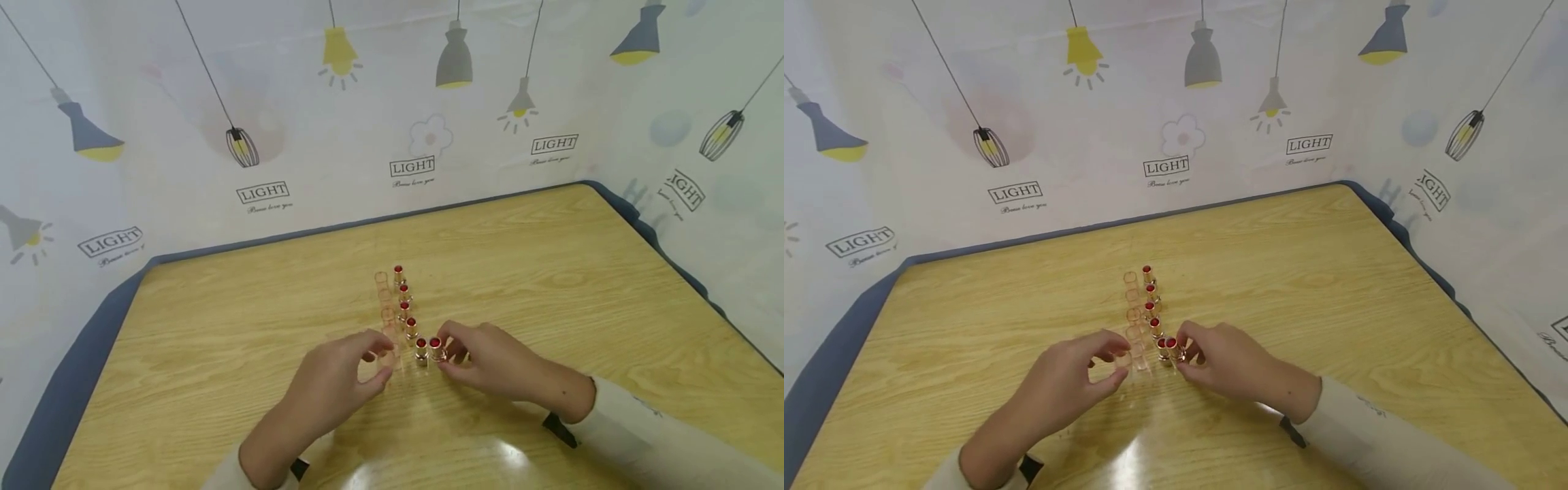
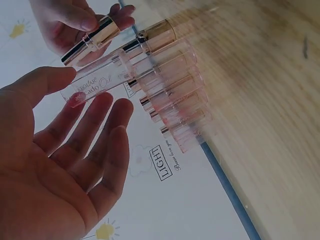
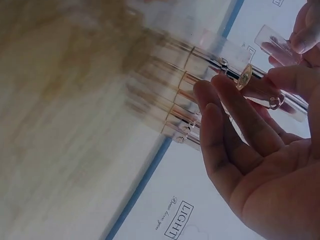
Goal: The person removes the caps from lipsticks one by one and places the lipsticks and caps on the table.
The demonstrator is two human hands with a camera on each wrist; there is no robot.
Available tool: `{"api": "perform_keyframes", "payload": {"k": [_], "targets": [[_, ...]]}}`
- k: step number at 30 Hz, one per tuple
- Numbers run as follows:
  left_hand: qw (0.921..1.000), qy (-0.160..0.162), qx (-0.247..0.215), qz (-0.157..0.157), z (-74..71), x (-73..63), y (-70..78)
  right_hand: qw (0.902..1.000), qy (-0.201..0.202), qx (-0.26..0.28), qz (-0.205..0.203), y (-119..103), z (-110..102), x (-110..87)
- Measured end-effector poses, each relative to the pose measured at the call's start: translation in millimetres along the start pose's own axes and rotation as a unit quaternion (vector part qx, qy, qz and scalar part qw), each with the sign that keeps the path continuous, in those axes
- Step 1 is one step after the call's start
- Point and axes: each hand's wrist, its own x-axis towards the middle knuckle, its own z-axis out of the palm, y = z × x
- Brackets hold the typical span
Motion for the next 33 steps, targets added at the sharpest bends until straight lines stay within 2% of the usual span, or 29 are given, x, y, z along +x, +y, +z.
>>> {"api": "perform_keyframes", "payload": {"k": [11,22,33], "targets": [[0.9999,-0.014,0.000,0.002,7.5,-1.6,2.6,0.9992,0.000,-0.041,0.003,-1.4,11.3,0.8],[0.9990,-0.038,0.021,0.013,13.1,-0.4,-0.5,0.9995,-0.017,-0.026,-0.003,-2.3,12.9,2.0],[0.9982,-0.042,0.039,0.018,18.1,3.4,0.2,0.9984,-0.032,-0.046,-0.009,-3.0,15.1,5.5]]}}
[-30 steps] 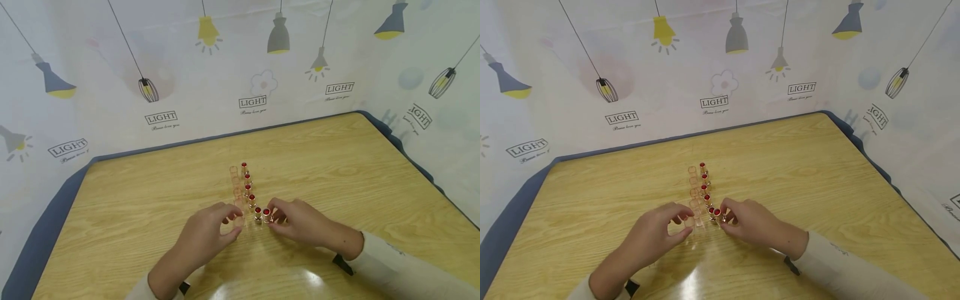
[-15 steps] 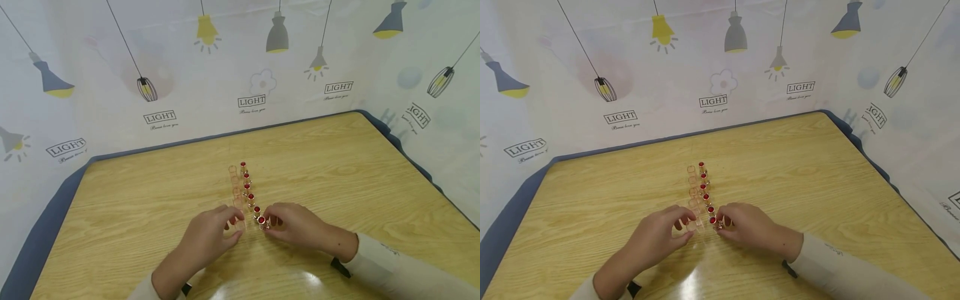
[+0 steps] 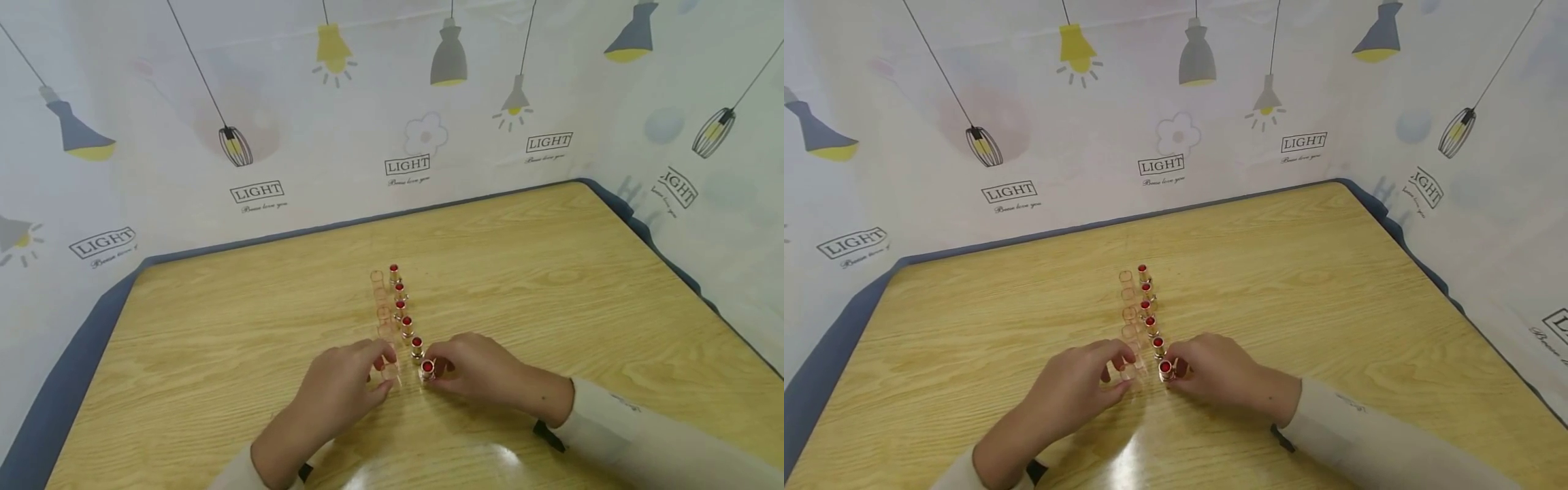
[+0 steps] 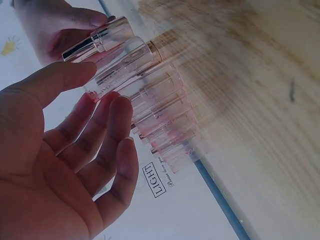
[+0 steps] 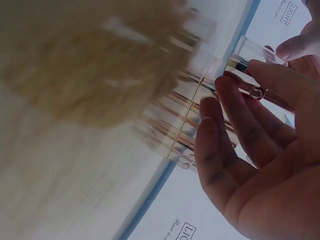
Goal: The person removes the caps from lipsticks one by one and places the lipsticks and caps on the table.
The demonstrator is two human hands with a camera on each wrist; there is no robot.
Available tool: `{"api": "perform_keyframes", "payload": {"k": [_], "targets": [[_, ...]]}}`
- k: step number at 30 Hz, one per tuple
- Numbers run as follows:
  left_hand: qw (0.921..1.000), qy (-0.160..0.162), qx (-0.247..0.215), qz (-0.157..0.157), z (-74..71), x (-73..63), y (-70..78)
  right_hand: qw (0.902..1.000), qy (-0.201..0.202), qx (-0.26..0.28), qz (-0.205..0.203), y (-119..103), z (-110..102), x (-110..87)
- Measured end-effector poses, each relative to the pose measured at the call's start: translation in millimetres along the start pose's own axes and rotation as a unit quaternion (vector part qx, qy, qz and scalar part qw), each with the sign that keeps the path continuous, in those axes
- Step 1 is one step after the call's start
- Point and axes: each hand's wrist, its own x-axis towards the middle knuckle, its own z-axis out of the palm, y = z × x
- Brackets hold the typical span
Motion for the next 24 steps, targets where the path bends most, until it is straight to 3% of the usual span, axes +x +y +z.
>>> {"api": "perform_keyframes", "payload": {"k": [11,24], "targets": [[0.9996,0.012,0.024,0.012,4.8,1.7,1.8,0.9995,-0.012,-0.029,0.000,-2.5,3.7,2.6],[0.9997,-0.003,0.023,0.007,5.0,0.6,1.3,0.9993,-0.018,-0.031,0.011,-5.0,7.1,5.0]]}}
